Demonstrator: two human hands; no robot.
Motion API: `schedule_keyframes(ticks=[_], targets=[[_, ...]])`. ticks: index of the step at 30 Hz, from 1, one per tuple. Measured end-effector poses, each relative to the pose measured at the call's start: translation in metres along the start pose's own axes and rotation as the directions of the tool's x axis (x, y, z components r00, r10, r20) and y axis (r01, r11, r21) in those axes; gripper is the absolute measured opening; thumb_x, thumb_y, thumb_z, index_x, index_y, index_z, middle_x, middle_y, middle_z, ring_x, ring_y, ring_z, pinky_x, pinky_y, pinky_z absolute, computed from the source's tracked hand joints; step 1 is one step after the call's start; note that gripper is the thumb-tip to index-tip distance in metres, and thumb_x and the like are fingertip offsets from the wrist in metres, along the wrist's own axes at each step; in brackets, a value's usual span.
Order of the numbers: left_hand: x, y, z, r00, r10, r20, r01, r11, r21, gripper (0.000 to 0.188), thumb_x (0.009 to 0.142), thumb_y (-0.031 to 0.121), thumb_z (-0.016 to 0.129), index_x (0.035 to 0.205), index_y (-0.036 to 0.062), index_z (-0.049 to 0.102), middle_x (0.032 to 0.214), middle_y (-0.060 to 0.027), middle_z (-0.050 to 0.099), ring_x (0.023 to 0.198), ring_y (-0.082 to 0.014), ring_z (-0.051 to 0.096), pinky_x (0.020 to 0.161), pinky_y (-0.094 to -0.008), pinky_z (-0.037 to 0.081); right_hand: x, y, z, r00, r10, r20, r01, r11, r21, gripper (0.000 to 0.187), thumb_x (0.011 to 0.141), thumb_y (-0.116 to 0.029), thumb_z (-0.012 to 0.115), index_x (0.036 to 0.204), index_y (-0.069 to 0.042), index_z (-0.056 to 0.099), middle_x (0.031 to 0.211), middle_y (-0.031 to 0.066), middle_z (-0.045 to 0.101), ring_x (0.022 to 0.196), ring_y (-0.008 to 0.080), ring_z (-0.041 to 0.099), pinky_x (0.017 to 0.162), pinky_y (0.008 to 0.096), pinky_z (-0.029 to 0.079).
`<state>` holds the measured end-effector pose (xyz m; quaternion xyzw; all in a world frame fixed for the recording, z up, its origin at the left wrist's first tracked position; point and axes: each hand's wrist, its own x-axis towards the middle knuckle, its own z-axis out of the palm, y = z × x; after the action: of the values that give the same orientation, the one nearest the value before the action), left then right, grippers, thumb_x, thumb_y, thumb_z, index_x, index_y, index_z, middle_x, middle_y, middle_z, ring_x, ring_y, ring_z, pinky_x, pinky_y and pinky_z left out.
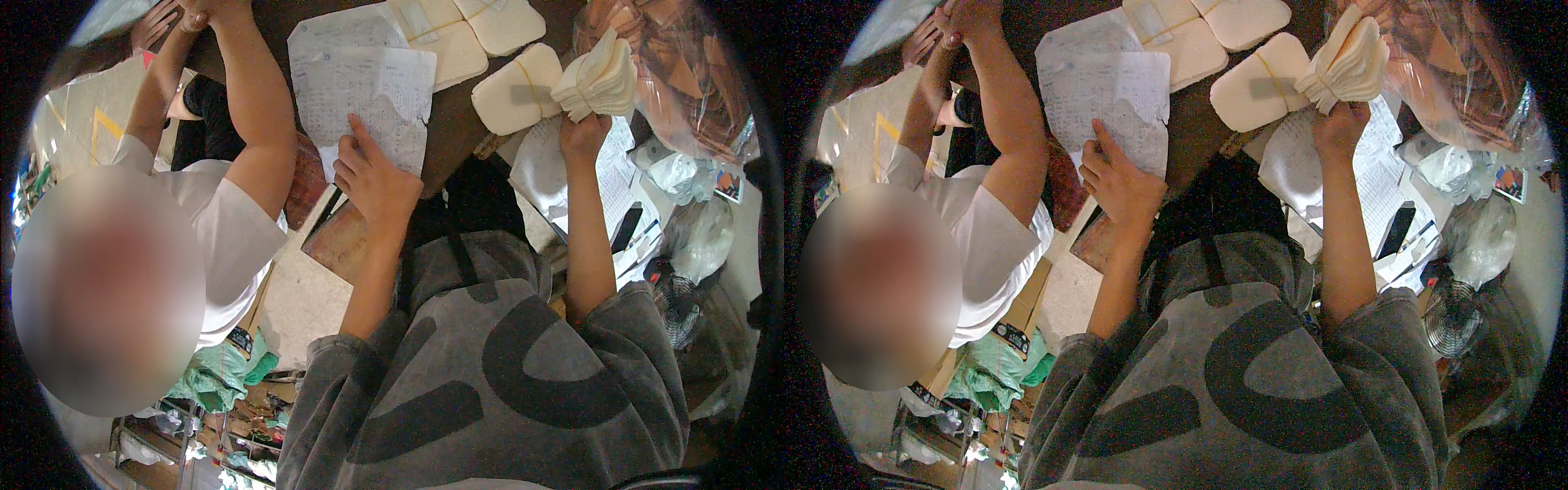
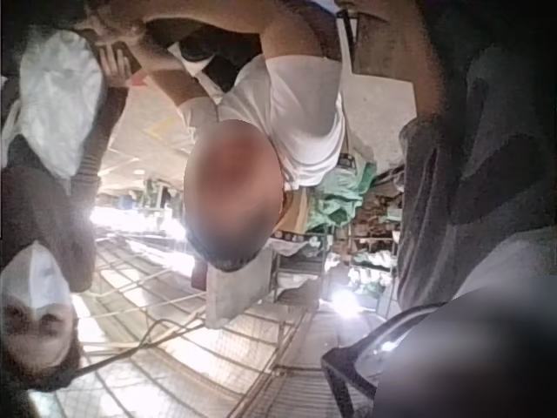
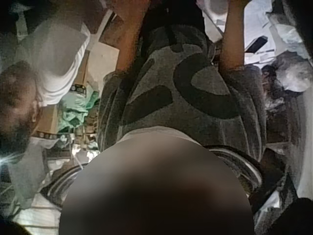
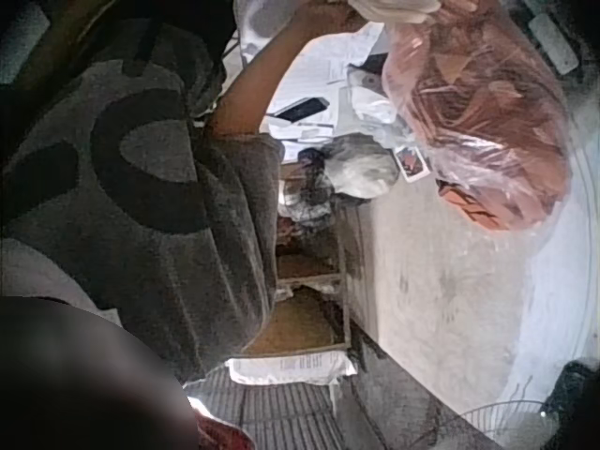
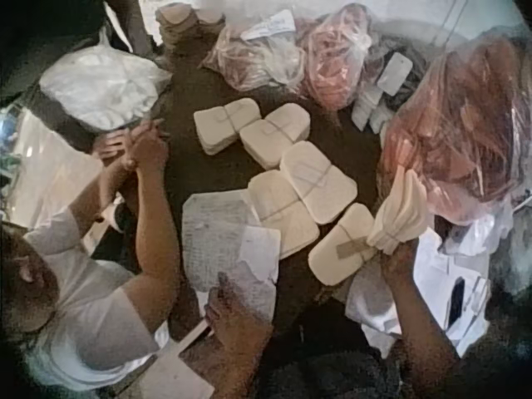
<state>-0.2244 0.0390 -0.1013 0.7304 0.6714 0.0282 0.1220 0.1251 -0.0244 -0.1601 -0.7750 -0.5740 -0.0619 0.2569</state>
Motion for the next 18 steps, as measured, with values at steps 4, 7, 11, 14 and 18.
schedule_keyframes(ticks=[4,7,11,14,18], targets=[[0.001,-0.003,-0.002,1.0,0.018,0.01,-0.018,1.0,-0.023,0.112,0.063,0.012,0.075,0.162,0.0033,0.021,0.14,-0.0221,0.04,0.113,-0.0432,0.049,0.103,-0.0545,0.038,0.002,-0.008,-0.005,0.961,0.269,0.067,-0.277,0.938,0.206,0.035,0.08,-0.008,0.078,0.114,-0.003,0.074,0.125,0.0177,0.07,0.115,0.042,0.064,0.101,0.0482,0.051],[0.002,-0.004,-0.002,0.999,0.011,0.035,-0.01,1.0,-0.012,0.113,0.064,0.012,0.075,0.162,0.0044,0.02,0.141,-0.0227,0.04,0.114,-0.0438,0.049,0.104,-0.0553,0.038,0.002,-0.007,-0.008,0.998,-0.02,0.062,0.026,0.995,-0.1,0.035,0.08,-0.009,0.077,0.115,-0.003,0.074,0.125,0.0172,0.07,0.117,0.0423,0.063,0.102,0.049,0.049],[0.002,-0.003,-0.002,0.999,-0.001,0.049,0.002,1.0,-0.011,0.115,0.063,0.013,0.076,0.162,0.0053,0.019,0.14,-0.023,0.041,0.113,-0.0438,0.049,0.103,-0.0555,0.04,0.002,-0.002,-0.004,1.0,-0.022,0.002,0.022,1.0,0.005,0.031,0.075,-0.004,0.069,0.106,-0.004,0.073,0.111,0.0157,0.073,0.108,0.0381,0.067,0.092,0.0482,0.054],[0.002,-0.002,-0.002,0.999,-0.003,0.044,0.003,1.0,0.0,0.116,0.063,0.014,0.077,0.163,0.0051,0.019,0.139,-0.0229,0.042,0.112,-0.0435,0.05,0.101,-0.0551,0.041,0.005,-0.003,0.001,0.997,0.082,-0.006,-0.08,0.986,0.146,0.033,0.075,-0.004,0.07,0.107,-0.004,0.073,0.11,0.0151,0.073,0.107,0.0382,0.067,0.092,0.0473,0.054],[0.001,-0.002,-0.002,0.999,0.001,0.036,-0.002,1.0,0.015,0.116,0.062,0.014,0.077,0.162,0.0043,0.02,0.138,-0.0225,0.042,0.11,-0.0426,0.05,0.099,-0.0545,0.042,0.005,-0.012,-0.009,0.999,-0.036,0.001,0.036,0.997,-0.062,0.036,0.075,-0.003,0.072,0.11,-0.003,0.072,0.11,0.0148,0.073,0.108,0.038,0.067,0.094,0.0457,0.053]])
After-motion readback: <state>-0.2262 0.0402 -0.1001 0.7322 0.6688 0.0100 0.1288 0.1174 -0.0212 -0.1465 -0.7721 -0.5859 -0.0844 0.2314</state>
